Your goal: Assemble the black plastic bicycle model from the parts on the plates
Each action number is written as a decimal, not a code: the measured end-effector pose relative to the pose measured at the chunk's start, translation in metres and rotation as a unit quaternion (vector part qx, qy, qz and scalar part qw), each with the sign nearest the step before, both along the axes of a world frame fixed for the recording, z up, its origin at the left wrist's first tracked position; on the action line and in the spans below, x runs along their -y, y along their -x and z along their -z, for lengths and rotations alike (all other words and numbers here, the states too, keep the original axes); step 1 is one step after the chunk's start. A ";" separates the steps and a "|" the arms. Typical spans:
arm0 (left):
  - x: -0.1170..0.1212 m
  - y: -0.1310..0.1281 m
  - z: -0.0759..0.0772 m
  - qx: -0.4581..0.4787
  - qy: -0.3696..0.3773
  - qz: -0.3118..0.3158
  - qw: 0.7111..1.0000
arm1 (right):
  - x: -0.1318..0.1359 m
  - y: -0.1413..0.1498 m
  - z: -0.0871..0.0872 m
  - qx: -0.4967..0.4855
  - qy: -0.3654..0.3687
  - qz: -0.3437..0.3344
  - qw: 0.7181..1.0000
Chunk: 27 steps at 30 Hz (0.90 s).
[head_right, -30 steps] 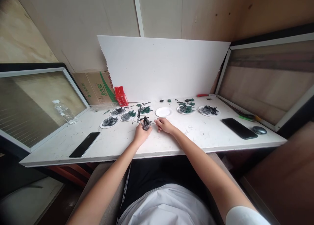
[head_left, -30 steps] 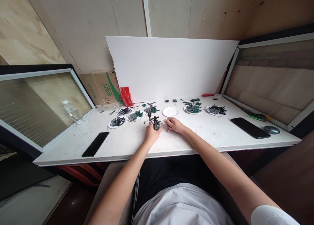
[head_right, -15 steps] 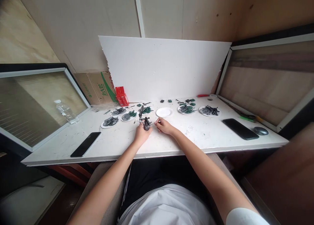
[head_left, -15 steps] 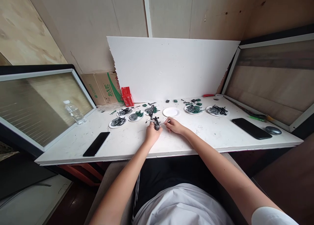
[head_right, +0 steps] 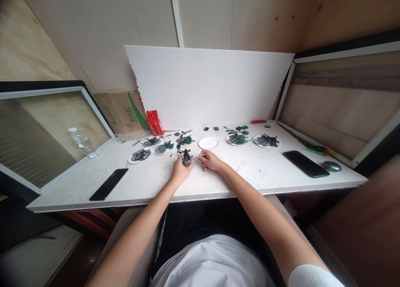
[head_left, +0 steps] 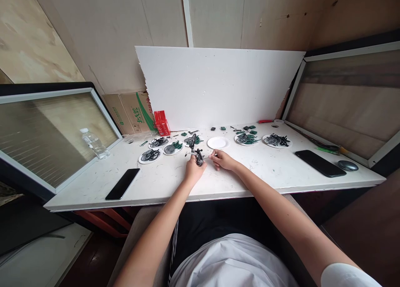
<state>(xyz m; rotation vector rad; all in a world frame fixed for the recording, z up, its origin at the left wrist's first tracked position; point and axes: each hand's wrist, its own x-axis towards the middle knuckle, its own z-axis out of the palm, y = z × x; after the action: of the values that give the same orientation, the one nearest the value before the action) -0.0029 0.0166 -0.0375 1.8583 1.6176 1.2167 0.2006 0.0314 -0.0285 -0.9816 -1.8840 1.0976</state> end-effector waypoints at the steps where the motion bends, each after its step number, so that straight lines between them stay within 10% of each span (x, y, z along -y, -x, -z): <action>1: 0.000 0.000 0.000 0.000 0.000 0.000 1.000 | 0.000 0.000 0.000 0.001 -0.001 0.001 1.000; 27: -0.001 0.000 0.001 -0.024 0.002 -0.006 1.000 | 0.001 0.002 0.000 0.037 -0.018 0.031 0.999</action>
<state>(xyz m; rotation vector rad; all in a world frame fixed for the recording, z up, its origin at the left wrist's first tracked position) -0.0028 0.0176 -0.0382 1.8930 1.6573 1.1813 0.1986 0.0303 -0.0284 -1.0666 -1.9132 0.9995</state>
